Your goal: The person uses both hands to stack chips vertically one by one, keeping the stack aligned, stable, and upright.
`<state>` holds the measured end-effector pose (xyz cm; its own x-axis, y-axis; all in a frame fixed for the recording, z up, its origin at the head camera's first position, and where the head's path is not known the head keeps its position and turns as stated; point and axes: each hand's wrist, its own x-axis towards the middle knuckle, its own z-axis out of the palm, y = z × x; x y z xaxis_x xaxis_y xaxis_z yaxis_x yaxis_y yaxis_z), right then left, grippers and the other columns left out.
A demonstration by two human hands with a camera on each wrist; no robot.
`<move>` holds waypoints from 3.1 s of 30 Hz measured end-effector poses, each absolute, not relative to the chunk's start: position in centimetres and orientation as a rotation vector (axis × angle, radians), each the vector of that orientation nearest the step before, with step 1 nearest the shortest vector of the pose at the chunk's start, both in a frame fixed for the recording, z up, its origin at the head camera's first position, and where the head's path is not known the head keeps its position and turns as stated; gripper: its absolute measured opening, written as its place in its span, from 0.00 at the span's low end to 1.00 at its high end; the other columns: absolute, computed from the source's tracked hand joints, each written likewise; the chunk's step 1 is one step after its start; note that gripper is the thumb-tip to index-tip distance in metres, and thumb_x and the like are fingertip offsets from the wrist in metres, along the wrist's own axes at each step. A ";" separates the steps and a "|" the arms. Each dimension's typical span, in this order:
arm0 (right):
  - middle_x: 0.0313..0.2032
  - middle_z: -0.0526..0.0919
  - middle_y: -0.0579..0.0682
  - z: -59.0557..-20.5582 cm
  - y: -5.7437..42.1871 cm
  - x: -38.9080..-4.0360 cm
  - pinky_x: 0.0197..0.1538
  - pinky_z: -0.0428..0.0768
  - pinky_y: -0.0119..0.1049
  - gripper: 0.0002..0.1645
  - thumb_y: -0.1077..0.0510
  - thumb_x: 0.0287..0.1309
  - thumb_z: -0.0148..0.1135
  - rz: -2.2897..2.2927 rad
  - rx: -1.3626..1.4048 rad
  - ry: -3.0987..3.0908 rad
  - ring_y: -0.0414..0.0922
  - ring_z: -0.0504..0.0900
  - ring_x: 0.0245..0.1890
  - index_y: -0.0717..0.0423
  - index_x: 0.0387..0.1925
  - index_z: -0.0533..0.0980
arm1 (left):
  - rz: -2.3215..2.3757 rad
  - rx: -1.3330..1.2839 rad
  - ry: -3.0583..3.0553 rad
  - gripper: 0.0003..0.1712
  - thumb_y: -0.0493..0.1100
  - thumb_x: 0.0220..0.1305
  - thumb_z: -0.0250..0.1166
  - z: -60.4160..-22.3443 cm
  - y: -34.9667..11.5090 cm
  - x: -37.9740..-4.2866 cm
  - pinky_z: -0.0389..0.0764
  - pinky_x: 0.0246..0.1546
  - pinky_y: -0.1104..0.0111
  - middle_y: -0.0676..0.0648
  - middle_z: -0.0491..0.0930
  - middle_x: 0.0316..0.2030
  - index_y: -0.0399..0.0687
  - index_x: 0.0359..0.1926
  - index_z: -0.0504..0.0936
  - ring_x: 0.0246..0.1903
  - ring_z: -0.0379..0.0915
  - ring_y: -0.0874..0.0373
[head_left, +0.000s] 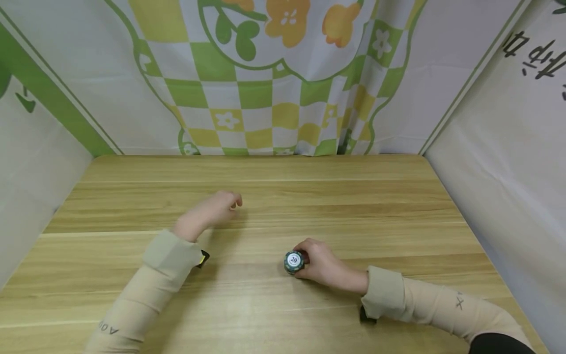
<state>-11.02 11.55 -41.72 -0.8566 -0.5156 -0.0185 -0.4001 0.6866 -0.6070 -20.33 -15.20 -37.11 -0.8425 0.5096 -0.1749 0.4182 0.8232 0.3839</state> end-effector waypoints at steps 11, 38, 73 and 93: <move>0.35 0.77 0.52 -41.6 11.5 -11.0 0.39 0.76 0.33 0.25 0.64 0.33 0.74 -0.928 -0.730 2.703 0.42 0.76 0.36 0.66 0.39 0.75 | 0.522 0.426 2.741 0.18 0.35 0.57 0.56 -37.5 -17.3 -21.1 0.73 0.41 0.57 0.33 0.74 0.44 0.30 0.49 0.72 0.38 0.73 0.47; 0.35 0.77 0.51 -41.5 11.5 -11.0 0.39 0.76 0.33 0.26 0.65 0.33 0.74 -0.912 -0.736 2.691 0.42 0.76 0.36 0.66 0.39 0.75 | 0.561 0.126 2.690 0.05 0.38 0.45 0.66 -38.6 -19.8 -21.7 0.66 0.23 0.70 0.53 0.73 0.15 0.43 0.18 0.80 0.18 0.63 0.60; 0.35 0.77 0.51 -41.6 11.6 -11.1 0.40 0.76 0.34 0.25 0.63 0.33 0.75 -0.934 -0.727 2.694 0.42 0.76 0.36 0.65 0.39 0.76 | 0.963 0.192 2.526 0.05 0.32 0.53 0.63 -38.4 -18.9 -21.8 0.77 0.24 0.70 0.43 0.78 0.27 0.30 0.30 0.78 0.21 0.71 0.61; 0.35 0.77 0.52 -41.5 11.5 -11.0 0.40 0.76 0.35 0.25 0.64 0.33 0.75 -0.905 -0.745 2.709 0.43 0.76 0.36 0.65 0.39 0.75 | 0.874 0.493 2.516 0.04 0.32 0.52 0.65 -36.0 -13.5 -19.5 0.77 0.22 0.70 0.47 0.75 0.23 0.36 0.25 0.78 0.21 0.71 0.60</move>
<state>-11.00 11.48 -41.47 -0.8557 -0.5170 -0.0198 -0.4014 0.6875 -0.6051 -19.53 -13.48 -35.99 -0.8445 0.4580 -0.2776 0.1872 0.7381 0.6482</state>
